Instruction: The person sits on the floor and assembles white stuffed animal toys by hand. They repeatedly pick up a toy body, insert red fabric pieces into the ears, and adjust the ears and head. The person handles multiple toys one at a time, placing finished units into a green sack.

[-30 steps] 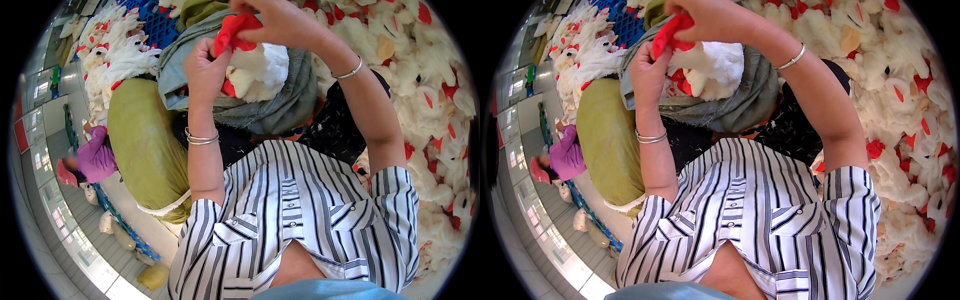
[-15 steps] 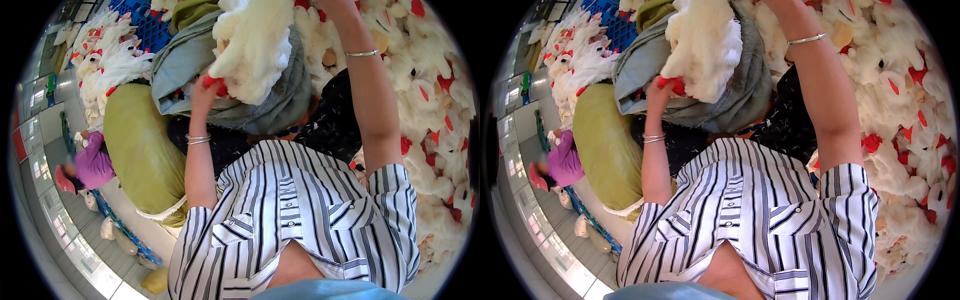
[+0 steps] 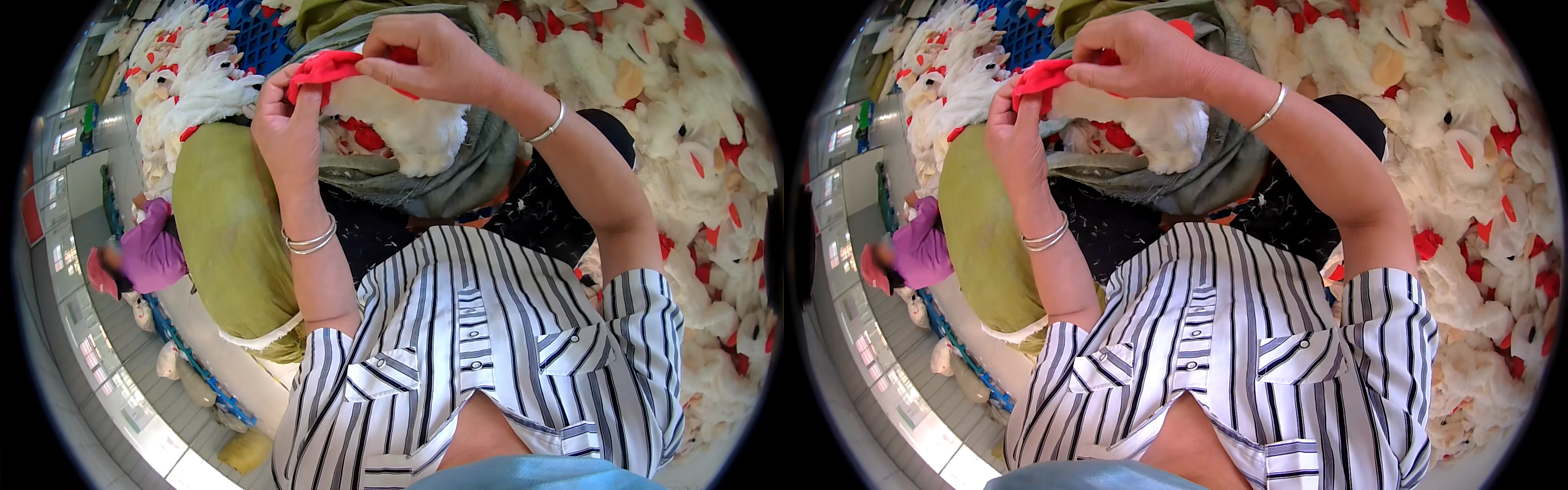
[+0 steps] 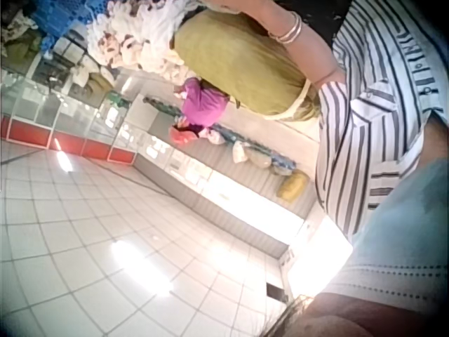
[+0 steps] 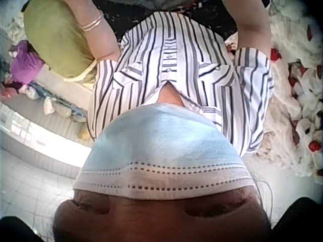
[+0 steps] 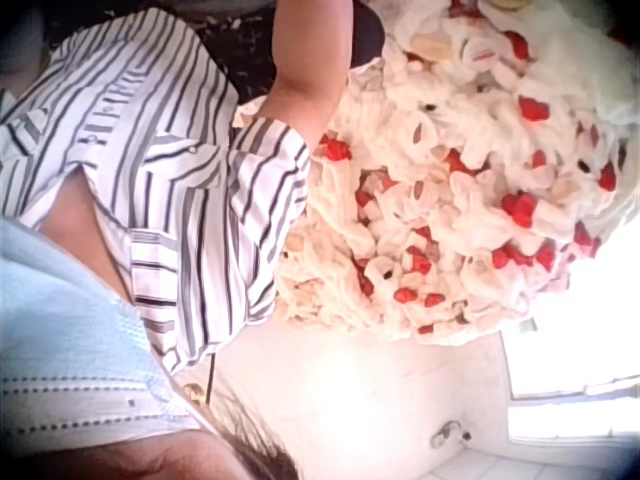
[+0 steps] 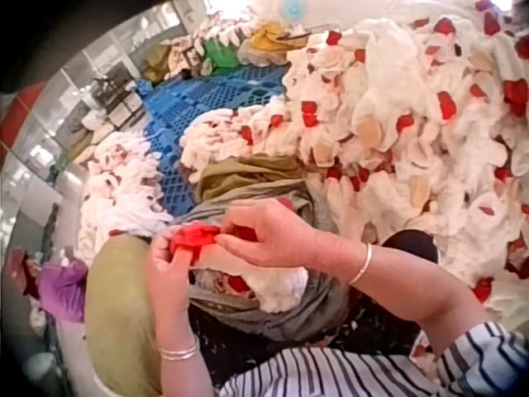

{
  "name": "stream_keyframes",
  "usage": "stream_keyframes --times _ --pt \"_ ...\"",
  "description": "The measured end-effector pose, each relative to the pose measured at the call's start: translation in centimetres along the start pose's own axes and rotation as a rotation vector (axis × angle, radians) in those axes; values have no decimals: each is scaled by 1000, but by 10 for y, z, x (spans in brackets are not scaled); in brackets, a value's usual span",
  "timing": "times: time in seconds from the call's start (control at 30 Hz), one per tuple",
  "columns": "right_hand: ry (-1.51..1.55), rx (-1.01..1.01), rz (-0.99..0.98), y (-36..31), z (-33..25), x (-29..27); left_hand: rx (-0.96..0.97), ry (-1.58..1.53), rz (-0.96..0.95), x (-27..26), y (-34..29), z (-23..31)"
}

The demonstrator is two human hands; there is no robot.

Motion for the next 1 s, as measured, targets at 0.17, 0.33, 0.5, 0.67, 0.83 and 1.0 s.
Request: stream_keyframes --times 0.17,0.33,0.5,0.67,0.83,1.0 --pt "-135 -69 130 -3 1 4 -15 65 -10 7 -2 1" --pt "-55 122 143 -4 10 -3 -65 30 -115 25 -8 -5" --pt "-126 35 96 -2 0 -6 -20 45 -66 24 -5 -2" --pt "-174 17 120 -2 6 -3 -10 40 -86 27 -7 -4" --pt "-181 37 152 -2 6 -1 -79 137 -132 23 1 -25" --pt "-137 21 103 -6 15 11 -145 152 -89 20 -7 -26"
Point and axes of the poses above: each hand's wrist, its own y-axis towards the middle knuckle, its own x-axis out of the palm, z = x × y, the point moved 7 cm from there along y, towards the middle knuckle, and after that the axes turned 7 degrees about -y, right-handed, at the moved point
